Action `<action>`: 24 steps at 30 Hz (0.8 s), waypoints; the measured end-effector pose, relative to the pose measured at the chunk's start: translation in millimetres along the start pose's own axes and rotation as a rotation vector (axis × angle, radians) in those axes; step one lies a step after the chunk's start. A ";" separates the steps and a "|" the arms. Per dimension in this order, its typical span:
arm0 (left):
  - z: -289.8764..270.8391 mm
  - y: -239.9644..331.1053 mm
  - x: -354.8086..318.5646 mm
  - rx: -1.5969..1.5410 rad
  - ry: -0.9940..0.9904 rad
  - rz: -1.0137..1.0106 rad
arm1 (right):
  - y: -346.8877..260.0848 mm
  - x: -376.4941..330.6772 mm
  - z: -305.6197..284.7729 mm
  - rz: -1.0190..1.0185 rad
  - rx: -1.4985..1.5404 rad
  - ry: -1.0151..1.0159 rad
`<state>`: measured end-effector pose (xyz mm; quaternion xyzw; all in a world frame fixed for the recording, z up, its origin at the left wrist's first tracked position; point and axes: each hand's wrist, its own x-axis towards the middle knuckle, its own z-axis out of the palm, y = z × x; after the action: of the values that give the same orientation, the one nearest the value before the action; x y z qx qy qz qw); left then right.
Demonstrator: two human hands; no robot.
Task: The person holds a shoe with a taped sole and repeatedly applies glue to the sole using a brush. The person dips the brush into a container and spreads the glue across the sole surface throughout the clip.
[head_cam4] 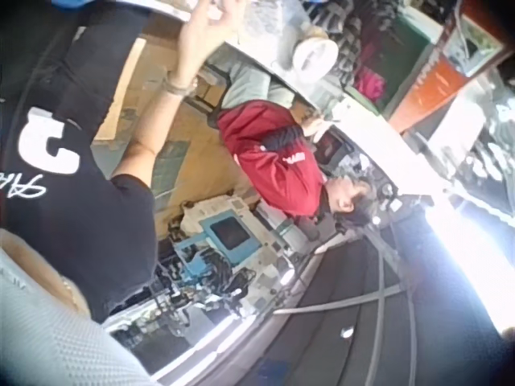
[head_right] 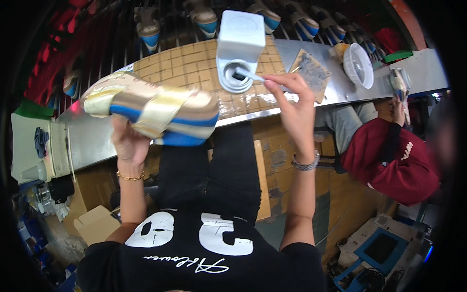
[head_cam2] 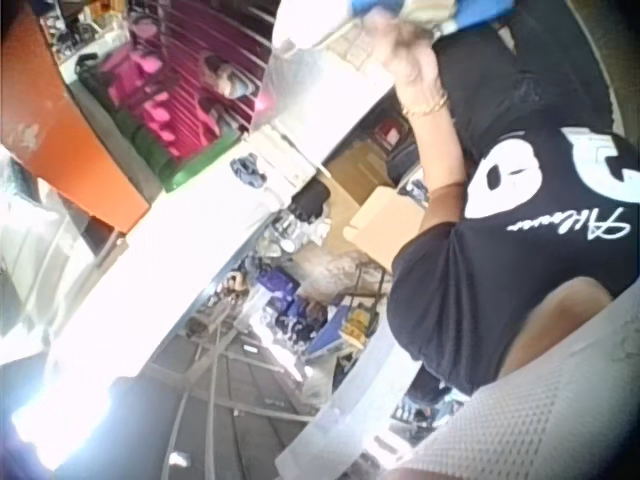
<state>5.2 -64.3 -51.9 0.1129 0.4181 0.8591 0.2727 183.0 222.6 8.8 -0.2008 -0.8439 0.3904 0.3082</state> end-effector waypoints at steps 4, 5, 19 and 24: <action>30.9 14.7 16.8 -0.417 -0.292 -0.113 | 20.0 4.6 18.0 -0.118 -0.345 0.058; 30.7 13.2 21.3 -0.525 -0.411 -0.155 | 19.8 6.2 20.4 -0.177 -0.436 0.073; 6.3 -11.6 20.8 -0.219 -0.180 -0.280 | 38.3 14.8 9.4 0.385 0.208 -0.223; 21.7 -14.1 6.1 -0.100 -0.252 -0.308 | -18.0 28.1 -8.8 -0.201 -0.105 0.028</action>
<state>14.6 -39.5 -49.5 0.1405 0.3500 0.8059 0.4563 166.7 232.5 37.5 -0.1365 -0.8747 0.3102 0.3464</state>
